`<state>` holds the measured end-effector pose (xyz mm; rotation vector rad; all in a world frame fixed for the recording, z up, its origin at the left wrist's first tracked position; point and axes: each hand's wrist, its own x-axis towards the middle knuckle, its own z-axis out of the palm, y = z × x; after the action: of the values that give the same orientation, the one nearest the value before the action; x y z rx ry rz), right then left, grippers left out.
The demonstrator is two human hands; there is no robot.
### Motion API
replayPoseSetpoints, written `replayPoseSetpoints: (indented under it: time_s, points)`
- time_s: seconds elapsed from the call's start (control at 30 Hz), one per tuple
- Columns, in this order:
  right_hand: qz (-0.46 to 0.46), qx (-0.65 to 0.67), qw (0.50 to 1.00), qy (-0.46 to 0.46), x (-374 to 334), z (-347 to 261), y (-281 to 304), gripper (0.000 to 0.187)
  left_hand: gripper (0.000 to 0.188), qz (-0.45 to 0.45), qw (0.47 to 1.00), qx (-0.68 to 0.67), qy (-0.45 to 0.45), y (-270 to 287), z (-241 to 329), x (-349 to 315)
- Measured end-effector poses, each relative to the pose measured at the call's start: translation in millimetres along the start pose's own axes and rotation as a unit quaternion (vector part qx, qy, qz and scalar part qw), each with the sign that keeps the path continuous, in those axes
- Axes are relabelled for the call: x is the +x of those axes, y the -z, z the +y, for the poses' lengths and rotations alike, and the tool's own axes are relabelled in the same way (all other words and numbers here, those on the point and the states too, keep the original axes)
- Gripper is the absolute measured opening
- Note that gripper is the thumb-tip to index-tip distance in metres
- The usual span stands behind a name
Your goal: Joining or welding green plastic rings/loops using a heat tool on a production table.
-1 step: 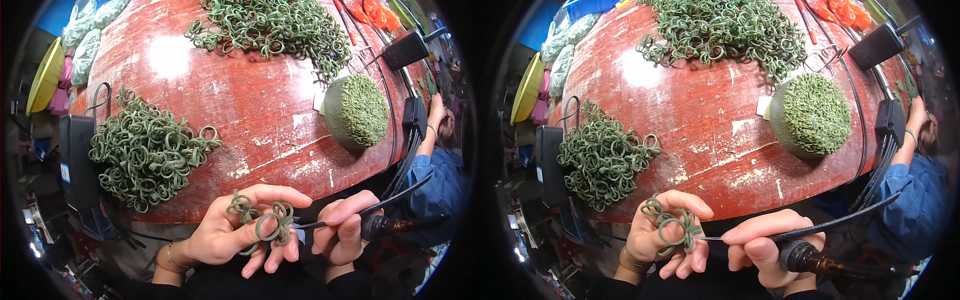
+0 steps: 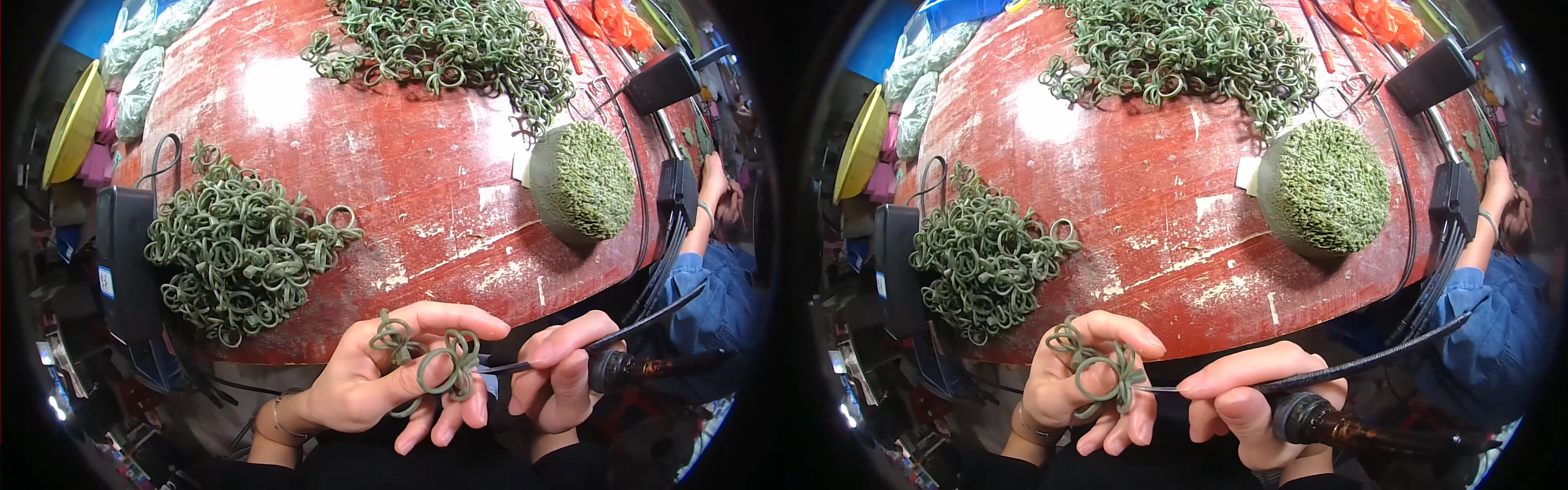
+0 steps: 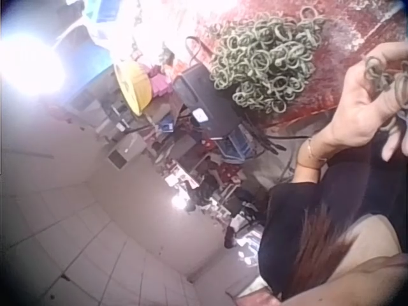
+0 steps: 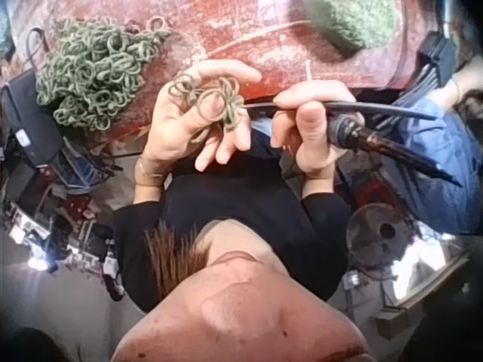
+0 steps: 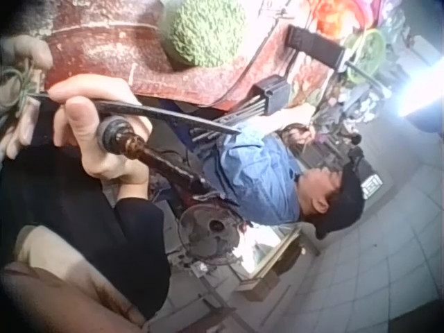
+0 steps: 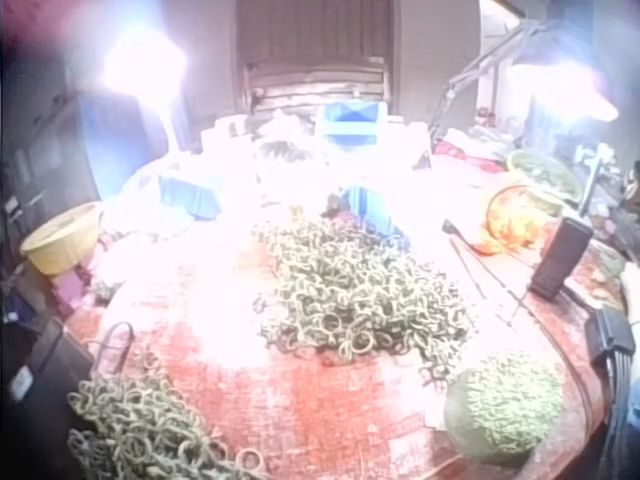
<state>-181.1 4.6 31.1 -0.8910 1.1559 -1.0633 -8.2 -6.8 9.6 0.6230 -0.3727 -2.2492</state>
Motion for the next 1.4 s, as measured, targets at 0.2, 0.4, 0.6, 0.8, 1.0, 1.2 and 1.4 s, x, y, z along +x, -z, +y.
replayPoseSetpoints:
  time_s: [0.2, 0.4, 0.6, 0.8, 1.0, 1.2, 1.4]
  points:
    - [0.008, 0.006, 1.0, 0.004, 2.5, 4.4, -2.3, 0.036, 0.04, 0.015, 1.0, 0.007, 0.008, 0.1, 0.7, -0.7]
    - [0.03, -0.034, 0.998, 0.034, 2.1, 6.4, -5.4, 0.034, 0.04, 0.006, 1.0, 0.005, 0.002, 4.6, -2.0, -0.3]
    - [0.076, -0.022, 0.997, 0.025, -4.5, 1.3, -2.5, 0.035, 0.039, -0.009, 1.0, -0.008, 0.01, -0.4, -1.9, 2.8]
    - [0.023, -0.011, 1.0, 0.01, -0.6, 6.0, -1.6, 0.032, 0.039, 0.006, 1.0, -0.007, 0.02, 2.8, -2.3, 0.7]
    - [0.037, -0.039, 0.998, 0.043, 1.4, 1.2, -3.2, 0.028, 0.039, 0.011, 0.999, 0.0, 0.037, 0.8, -1.4, 2.7]
    - [0.069, -0.089, 0.993, 0.026, 1.4, 5.1, -6.7, 0.029, 0.041, 0.003, 0.998, -0.031, 0.056, 4.4, -1.0, 2.4]
    - [0.083, -0.036, 0.996, 0.017, -4.2, 1.6, -2.2, 0.038, 0.036, -0.007, 0.992, -0.097, 0.085, 6.0, -0.5, 4.7]
